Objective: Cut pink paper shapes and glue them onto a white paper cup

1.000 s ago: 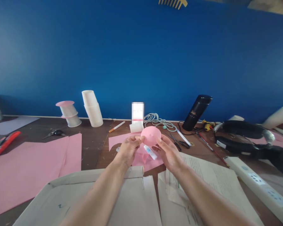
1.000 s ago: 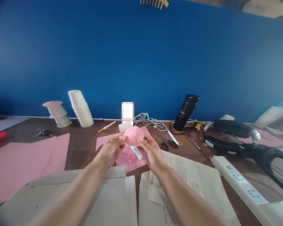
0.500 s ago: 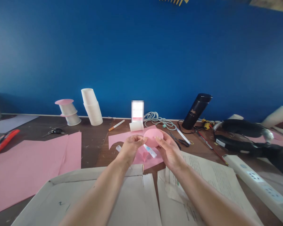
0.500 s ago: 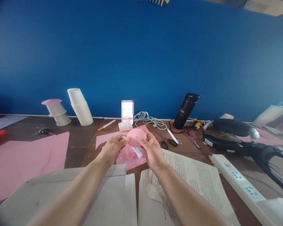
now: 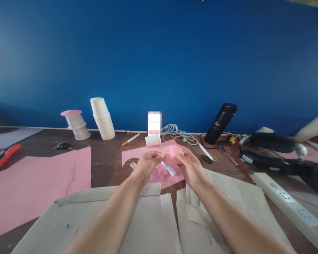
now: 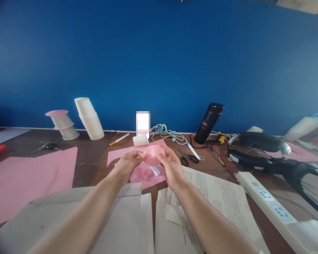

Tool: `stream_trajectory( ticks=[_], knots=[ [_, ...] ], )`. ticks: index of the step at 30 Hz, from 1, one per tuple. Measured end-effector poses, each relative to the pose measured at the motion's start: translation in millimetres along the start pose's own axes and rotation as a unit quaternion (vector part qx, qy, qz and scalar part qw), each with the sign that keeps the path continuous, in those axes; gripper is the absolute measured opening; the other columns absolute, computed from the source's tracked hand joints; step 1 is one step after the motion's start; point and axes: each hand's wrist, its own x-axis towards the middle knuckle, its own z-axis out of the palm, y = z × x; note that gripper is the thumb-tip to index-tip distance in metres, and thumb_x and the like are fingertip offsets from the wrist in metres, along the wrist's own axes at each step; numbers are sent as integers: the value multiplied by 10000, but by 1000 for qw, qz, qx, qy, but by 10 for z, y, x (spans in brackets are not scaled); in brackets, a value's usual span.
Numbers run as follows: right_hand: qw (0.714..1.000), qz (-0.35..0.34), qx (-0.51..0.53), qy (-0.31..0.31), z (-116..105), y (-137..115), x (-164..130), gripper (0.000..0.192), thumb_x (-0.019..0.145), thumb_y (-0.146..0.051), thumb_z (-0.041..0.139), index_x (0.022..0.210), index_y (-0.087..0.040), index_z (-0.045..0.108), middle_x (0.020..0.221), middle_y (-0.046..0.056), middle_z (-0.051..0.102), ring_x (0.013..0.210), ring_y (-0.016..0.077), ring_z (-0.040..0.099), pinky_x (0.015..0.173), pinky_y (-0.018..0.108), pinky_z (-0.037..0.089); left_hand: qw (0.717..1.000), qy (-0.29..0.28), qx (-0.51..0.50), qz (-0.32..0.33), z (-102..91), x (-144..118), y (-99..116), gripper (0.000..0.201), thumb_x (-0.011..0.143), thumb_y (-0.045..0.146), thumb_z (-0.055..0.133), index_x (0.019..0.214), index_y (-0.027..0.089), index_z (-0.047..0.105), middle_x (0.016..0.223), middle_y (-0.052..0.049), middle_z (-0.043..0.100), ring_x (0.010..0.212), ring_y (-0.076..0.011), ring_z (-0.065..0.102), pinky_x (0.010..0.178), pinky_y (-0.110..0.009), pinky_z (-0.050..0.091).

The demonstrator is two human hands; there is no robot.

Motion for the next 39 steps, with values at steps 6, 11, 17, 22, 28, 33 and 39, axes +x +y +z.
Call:
stream_trajectory(
  ticks=[6,11,17,22,28,33,39],
  knots=[
    [1000,7,-3,14,-28,24,20,450,718,-426,693,1118,-247,590,957,32,679,811,202,625,734,326,479,1000,-1,-16,-2,5,4,-11,294,641,423,730,702,155,628,693,-27,587,636,-124,489,619,-259,346],
    [999,-6,41,32,-3,21,36,359,758,-472,635,1030,-237,627,981,42,675,877,213,615,759,336,481,990,10,-129,-61,23,0,7,250,611,332,775,681,137,635,659,-2,544,585,-75,435,571,-222,333],
    [999,8,51,6,30,30,20,277,778,-447,622,959,-239,648,964,31,680,839,184,609,722,304,470,960,70,-247,-114,51,4,45,215,583,216,802,668,130,624,632,1,534,574,-62,459,529,-203,371],
    [1000,19,20,-11,46,19,-5,258,762,-421,646,927,-223,644,954,33,677,854,185,606,742,302,463,965,44,-241,-95,75,-6,28,219,595,245,796,695,135,635,647,3,545,604,-68,490,563,-205,401],
    [1000,1,9,-20,94,3,-26,262,731,-358,686,944,-213,639,885,32,673,789,192,613,717,324,477,977,0,-207,-55,132,-36,-5,203,628,289,769,685,148,634,677,18,548,623,-65,470,607,-214,369],
    [1000,-3,22,4,74,37,-13,248,714,-333,701,921,-215,632,847,25,673,744,187,618,673,321,483,983,-21,-176,-41,143,-36,-33,206,663,312,738,662,153,607,663,24,522,587,-63,430,599,-221,340],
    [999,12,47,7,24,58,11,218,718,-306,705,899,-213,625,826,13,671,703,159,609,656,295,470,985,-28,-166,-41,142,-38,-28,223,658,319,739,646,150,594,644,22,499,567,-65,398,576,-218,326]
  ],
)
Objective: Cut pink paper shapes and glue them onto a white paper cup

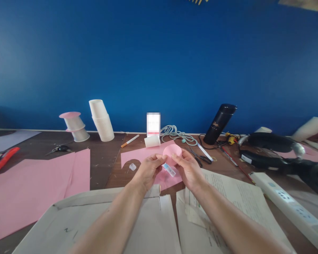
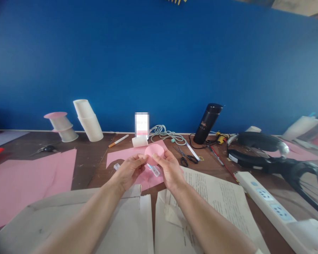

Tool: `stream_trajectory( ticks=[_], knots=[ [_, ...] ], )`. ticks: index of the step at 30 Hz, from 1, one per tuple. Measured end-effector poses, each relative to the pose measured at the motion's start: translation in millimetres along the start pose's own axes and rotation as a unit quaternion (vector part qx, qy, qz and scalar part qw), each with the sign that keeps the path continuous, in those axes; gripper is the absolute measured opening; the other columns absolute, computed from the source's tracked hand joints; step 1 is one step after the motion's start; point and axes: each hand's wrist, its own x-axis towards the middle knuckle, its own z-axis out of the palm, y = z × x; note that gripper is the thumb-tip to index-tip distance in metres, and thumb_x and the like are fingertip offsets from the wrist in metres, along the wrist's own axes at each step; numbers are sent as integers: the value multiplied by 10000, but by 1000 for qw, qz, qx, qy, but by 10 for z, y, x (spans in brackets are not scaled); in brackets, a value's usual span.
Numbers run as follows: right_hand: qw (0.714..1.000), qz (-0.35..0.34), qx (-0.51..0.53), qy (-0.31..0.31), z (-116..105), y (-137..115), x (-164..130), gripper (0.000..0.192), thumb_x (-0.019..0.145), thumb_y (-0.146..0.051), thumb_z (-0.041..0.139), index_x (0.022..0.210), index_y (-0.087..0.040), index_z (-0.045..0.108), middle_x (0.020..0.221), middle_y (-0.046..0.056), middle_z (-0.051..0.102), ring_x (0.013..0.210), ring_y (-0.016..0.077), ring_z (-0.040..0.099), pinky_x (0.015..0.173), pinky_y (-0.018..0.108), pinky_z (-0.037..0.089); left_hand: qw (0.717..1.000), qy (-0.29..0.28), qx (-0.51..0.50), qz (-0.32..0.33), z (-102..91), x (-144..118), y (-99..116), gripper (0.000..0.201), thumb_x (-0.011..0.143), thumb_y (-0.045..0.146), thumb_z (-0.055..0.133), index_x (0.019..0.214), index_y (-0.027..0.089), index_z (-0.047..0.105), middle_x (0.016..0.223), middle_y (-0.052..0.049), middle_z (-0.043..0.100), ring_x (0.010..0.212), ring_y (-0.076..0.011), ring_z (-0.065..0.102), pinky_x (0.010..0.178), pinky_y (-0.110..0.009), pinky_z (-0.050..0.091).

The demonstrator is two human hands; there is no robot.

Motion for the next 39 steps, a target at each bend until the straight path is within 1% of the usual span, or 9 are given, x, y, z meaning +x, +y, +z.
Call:
stream_trajectory(
  ticks=[4,9,11,15,22,27,31,35,39],
  knots=[
    [999,24,10,-25,-7,-15,3,226,749,-298,678,955,-217,634,861,23,676,737,161,607,682,290,470,1000,3,-13,-1,-1,7,2,225,653,313,744,640,145,594,651,21,501,575,-63,403,584,-208,336],
    [999,27,11,-39,2,-27,2,190,758,-301,671,923,-210,641,880,28,670,760,165,598,686,292,472,1000,-4,-20,8,-21,19,-8,221,667,309,737,643,140,597,651,19,495,584,-63,416,586,-202,347],
    [999,27,8,-41,2,-28,2,201,759,-316,670,930,-214,641,896,29,669,779,169,596,690,294,471,1000,2,-28,5,-22,19,-5,218,667,309,738,651,138,604,653,17,498,586,-63,422,586,-200,351],
    [999,24,-2,-35,10,-33,-5,199,752,-316,677,922,-221,641,882,21,669,775,163,595,688,288,465,999,13,-40,-8,-18,18,-3,214,652,300,750,663,137,613,651,14,508,587,-65,430,581,-201,351],
    [999,7,-37,-20,45,-28,-22,261,702,-324,713,933,-226,643,882,27,694,786,192,629,723,322,471,999,-3,-40,-20,-22,11,-14,223,645,310,753,664,134,617,641,20,521,568,-58,430,584,-208,354],
    [997,-19,-76,13,6,12,-3,307,698,-342,710,967,-217,634,938,43,694,851,216,634,759,344,475,998,9,-47,-39,-20,3,-6,228,622,313,768,690,141,635,651,14,535,593,-66,458,582,-208,358],
    [993,-36,-113,26,-29,30,1,311,710,-351,694,983,-216,628,940,39,689,850,210,631,764,341,476,999,-2,-31,-41,-22,5,-10,225,632,329,759,691,143,647,649,10,540,595,-70,461,588,-214,366],
    [988,-43,-144,47,-58,46,12,309,711,-372,683,970,-212,632,933,39,691,847,215,633,761,343,478,998,0,-27,-48,-7,-7,14,259,631,362,756,758,149,681,738,-24,595,682,-96,505,629,-223,384],
    [986,-44,-149,54,-79,57,33,332,710,-378,675,993,-210,631,957,45,692,864,228,632,768,350,481,998,30,1,-52,-22,-7,54,351,633,443,733,830,154,701,866,-69,635,759,-124,533,665,-239,391]
  ],
)
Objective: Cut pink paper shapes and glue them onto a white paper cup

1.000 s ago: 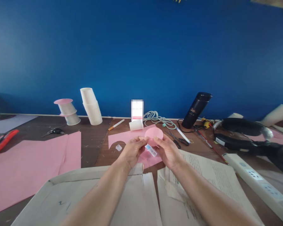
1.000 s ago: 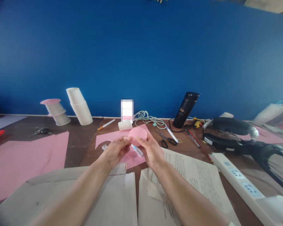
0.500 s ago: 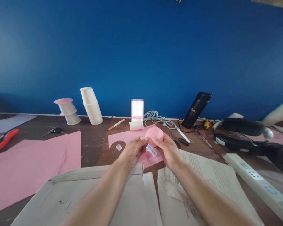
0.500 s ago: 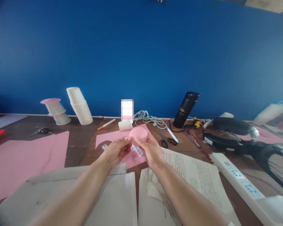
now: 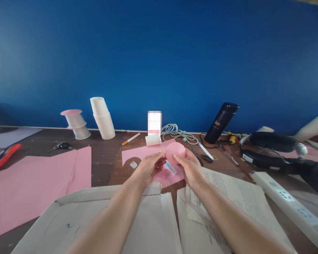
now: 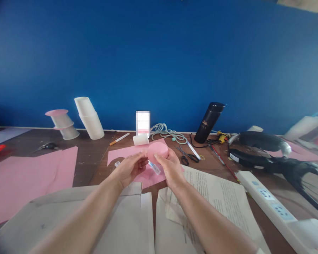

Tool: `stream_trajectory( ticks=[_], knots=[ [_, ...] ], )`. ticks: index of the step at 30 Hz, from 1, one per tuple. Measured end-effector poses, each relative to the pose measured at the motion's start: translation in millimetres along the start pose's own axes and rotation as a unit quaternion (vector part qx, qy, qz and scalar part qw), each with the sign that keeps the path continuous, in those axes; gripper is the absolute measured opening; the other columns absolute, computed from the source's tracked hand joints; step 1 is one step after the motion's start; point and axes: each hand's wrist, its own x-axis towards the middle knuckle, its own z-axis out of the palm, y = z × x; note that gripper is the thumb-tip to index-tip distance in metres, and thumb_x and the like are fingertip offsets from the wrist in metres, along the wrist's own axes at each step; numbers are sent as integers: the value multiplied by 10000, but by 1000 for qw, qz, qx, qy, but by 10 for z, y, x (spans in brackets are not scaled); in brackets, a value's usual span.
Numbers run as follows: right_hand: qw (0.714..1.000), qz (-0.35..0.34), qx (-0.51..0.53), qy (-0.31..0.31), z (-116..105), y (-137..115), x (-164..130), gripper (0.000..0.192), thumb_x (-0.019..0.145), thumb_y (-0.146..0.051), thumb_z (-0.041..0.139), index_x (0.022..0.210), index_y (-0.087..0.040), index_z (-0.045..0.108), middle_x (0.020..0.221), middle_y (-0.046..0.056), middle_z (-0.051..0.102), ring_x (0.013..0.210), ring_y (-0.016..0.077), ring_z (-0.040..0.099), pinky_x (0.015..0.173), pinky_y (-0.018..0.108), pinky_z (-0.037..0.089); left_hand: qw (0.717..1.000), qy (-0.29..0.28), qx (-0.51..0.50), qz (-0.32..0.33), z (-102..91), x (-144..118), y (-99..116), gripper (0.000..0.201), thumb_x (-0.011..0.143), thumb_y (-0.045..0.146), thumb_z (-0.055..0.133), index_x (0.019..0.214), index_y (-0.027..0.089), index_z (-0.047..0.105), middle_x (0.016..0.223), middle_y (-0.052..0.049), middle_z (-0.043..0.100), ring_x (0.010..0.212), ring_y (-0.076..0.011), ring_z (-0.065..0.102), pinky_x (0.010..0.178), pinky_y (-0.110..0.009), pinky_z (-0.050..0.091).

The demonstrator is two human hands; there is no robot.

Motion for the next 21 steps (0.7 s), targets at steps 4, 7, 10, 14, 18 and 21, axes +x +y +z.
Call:
stream_trajectory(
  ticks=[4,7,10,14,18,21],
  knots=[
    [1000,2,-29,11,-20,0,3,346,703,-387,676,997,-210,634,933,42,697,842,228,631,736,335,485,997,9,72,36,-46,22,4,353,655,463,707,826,154,702,875,-73,637,797,-138,532,688,-246,378],
    [998,0,-59,18,-38,3,-2,351,705,-401,669,999,-213,636,934,41,696,834,228,631,722,329,483,989,16,132,60,-57,33,-5,348,654,477,699,781,154,701,796,-60,636,756,-138,523,684,-253,364],
    [997,-4,-74,18,-49,9,-4,353,707,-414,668,993,-210,634,948,45,694,857,237,633,744,339,481,981,34,179,71,-51,34,-6,360,641,491,697,777,158,710,769,-52,639,712,-135,506,663,-257,353],
    [998,-4,-66,11,-42,-4,-8,362,708,-417,678,1002,-214,620,951,43,693,875,243,637,754,349,485,973,50,209,87,-52,35,-2,388,635,495,694,831,162,724,771,-52,643,701,-144,496,645,-261,346],
    [999,2,-44,4,-31,-32,-19,359,707,-406,686,1006,-219,616,957,42,694,875,241,641,761,355,492,974,51,204,83,-63,39,-8,365,626,469,708,842,176,729,763,-43,643,685,-138,496,639,-259,353],
    [999,3,-39,9,-28,-41,-21,368,697,-403,694,1007,-217,621,957,46,694,882,247,640,769,367,494,975,51,197,87,-68,42,-14,357,609,458,724,834,181,731,761,-41,648,681,-138,504,643,-259,360]
  ],
)
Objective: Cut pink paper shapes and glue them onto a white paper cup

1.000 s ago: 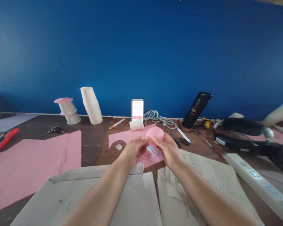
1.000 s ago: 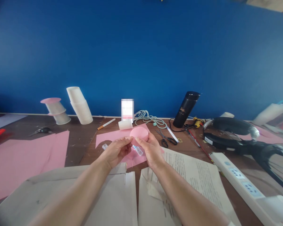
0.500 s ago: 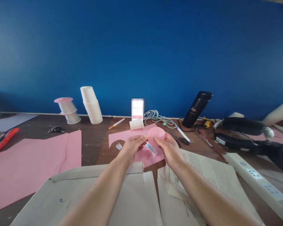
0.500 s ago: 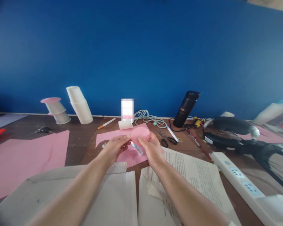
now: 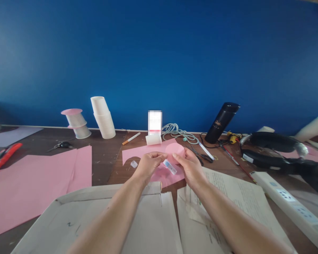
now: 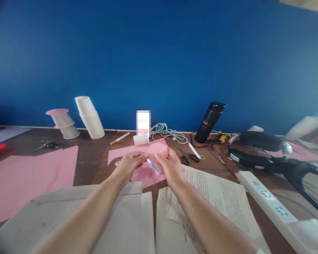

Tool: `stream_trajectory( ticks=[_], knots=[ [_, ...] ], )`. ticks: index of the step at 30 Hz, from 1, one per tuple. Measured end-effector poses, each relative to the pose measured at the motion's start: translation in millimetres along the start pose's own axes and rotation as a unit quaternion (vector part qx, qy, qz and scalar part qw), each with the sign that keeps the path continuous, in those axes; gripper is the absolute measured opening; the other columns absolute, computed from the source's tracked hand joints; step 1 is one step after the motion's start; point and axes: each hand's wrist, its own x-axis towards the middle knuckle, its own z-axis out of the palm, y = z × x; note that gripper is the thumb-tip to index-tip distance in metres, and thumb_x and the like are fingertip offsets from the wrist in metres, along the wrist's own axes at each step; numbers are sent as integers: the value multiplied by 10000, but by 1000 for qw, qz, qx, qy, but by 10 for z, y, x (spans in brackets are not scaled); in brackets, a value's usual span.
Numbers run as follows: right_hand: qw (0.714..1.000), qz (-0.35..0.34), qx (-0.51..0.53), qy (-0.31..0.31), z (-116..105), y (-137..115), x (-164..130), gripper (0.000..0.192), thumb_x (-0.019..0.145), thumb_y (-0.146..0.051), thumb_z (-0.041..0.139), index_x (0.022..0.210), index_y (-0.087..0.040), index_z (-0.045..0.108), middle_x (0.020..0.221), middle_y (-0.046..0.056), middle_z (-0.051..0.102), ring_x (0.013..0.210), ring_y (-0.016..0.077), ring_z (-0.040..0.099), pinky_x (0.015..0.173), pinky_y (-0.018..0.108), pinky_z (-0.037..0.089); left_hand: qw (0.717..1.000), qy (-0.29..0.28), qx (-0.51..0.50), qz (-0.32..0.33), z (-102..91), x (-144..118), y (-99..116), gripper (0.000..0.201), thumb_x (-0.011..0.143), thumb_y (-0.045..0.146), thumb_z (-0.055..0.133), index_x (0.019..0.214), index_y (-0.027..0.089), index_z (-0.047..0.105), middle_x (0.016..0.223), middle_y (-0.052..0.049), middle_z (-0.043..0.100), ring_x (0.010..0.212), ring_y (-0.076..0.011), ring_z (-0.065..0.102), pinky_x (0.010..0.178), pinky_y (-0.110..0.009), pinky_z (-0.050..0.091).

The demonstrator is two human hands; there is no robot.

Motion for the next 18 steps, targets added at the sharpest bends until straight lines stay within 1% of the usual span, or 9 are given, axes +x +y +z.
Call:
stream_trajectory(
  ticks=[5,10,15,18],
  knots=[
    [1000,5,18,0,6,4,9,383,694,-395,695,1023,-216,615,966,47,691,872,241,641,766,364,495,1000,2,14,8,9,-10,18,349,618,447,719,840,179,730,751,-38,652,684,-139,514,657,-264,373],
    [1000,-3,1,5,7,4,11,371,696,-397,690,1014,-220,616,961,42,689,879,236,639,776,360,487,1000,-4,14,7,22,-25,40,339,622,443,718,835,179,730,763,-44,659,702,-148,523,678,-270,383],
    [1000,5,31,-1,12,4,5,373,689,-387,695,1015,-223,617,950,41,696,850,226,648,750,349,497,1000,-7,13,7,16,-23,19,346,622,446,722,836,175,730,775,-54,661,703,-155,523,669,-270,380],
    [1000,4,15,8,4,16,9,372,688,-395,696,1011,-227,617,953,39,696,859,231,649,748,348,496,1000,-11,5,7,16,-21,17,340,612,449,730,812,174,732,759,-56,659,688,-156,518,659,-270,378]
  ],
)
